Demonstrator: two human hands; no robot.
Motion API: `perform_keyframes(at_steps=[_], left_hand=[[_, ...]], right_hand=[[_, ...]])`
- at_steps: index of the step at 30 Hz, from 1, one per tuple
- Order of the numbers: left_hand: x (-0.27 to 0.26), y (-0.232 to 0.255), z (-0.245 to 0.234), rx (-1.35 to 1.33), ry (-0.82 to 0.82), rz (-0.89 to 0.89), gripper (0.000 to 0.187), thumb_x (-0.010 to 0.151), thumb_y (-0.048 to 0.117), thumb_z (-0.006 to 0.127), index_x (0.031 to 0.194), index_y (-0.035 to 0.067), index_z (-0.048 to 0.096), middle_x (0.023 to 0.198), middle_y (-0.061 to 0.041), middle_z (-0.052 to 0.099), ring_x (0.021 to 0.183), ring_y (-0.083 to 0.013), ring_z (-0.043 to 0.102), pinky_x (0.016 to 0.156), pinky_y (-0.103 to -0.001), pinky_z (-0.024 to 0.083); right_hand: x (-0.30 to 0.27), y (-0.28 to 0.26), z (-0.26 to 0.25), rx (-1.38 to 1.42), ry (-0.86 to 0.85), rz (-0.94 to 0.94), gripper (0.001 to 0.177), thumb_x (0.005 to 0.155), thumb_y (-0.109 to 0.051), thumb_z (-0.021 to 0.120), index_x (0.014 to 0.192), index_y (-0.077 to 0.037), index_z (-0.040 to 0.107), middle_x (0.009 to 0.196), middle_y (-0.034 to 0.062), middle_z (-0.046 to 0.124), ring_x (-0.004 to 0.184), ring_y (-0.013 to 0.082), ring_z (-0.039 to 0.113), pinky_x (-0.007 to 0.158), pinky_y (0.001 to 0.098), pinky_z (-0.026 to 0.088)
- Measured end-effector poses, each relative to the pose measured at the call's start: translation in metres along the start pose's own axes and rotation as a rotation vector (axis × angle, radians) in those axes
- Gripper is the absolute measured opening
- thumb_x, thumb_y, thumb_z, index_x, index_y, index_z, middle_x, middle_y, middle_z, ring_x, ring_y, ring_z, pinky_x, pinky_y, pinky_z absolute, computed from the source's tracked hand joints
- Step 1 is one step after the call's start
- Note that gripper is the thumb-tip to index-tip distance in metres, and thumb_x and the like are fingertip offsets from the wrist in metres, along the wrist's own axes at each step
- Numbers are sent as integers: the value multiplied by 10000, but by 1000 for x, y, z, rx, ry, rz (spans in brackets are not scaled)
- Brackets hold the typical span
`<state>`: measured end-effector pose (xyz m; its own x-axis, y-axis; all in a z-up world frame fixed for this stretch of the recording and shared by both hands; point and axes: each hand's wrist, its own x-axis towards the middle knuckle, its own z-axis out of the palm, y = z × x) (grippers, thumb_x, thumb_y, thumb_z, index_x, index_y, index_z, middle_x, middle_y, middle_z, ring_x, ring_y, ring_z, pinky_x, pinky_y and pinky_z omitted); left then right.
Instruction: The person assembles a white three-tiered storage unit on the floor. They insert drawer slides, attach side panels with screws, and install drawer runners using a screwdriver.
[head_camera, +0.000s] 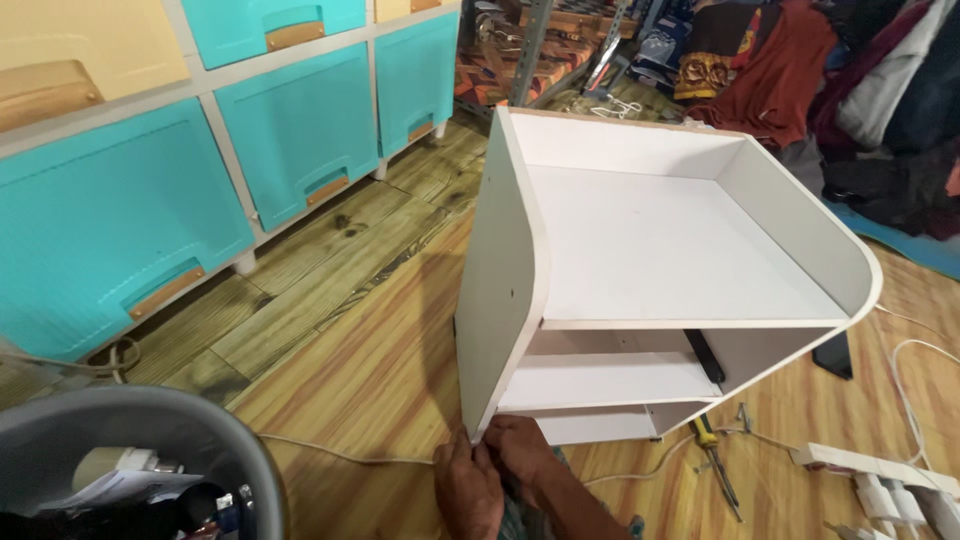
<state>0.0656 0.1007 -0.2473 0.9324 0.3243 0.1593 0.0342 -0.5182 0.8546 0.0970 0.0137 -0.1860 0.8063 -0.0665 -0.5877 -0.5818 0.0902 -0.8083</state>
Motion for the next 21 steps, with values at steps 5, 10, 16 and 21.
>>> perform_keyframes(at_steps=[5, 10, 16, 21], left_hand=[[0, 3, -1, 18, -9, 38, 399, 889, 162, 639, 1240, -28, 662, 1085, -228, 692, 1032, -426, 620, 891, -487, 520], [0, 9, -6, 47, -30, -10, 432, 875, 192, 642, 1278, 41, 680, 1078, -221, 689, 1006, -437, 628, 863, -516, 514], [6, 14, -2, 49, -79, -13, 287, 926, 183, 604, 1169, 76, 711, 1064, -202, 703, 992, -432, 660, 825, -543, 527], [4, 14, 15, 109, -67, 50, 341, 879, 179, 605, 1195, 75, 677, 1021, -168, 728, 907, -411, 689, 763, -560, 545]], right_hand=[[-4, -3, -2, -106, -31, -67, 273, 960, -59, 540, 1102, 49, 746, 934, 129, 732, 783, 200, 646, 703, 315, 556], [3, 6, -7, -136, -24, -92, 278, 962, -83, 546, 1115, 41, 742, 947, 134, 739, 809, 203, 656, 733, 331, 558], [49, 19, -30, -658, 163, -393, 279, 896, -134, 619, 1107, 8, 734, 1026, 154, 753, 944, 271, 687, 822, 373, 542], [84, 31, -51, -1109, 157, -636, 291, 918, -235, 552, 1052, -40, 721, 1020, 163, 746, 982, 331, 691, 830, 438, 533]])
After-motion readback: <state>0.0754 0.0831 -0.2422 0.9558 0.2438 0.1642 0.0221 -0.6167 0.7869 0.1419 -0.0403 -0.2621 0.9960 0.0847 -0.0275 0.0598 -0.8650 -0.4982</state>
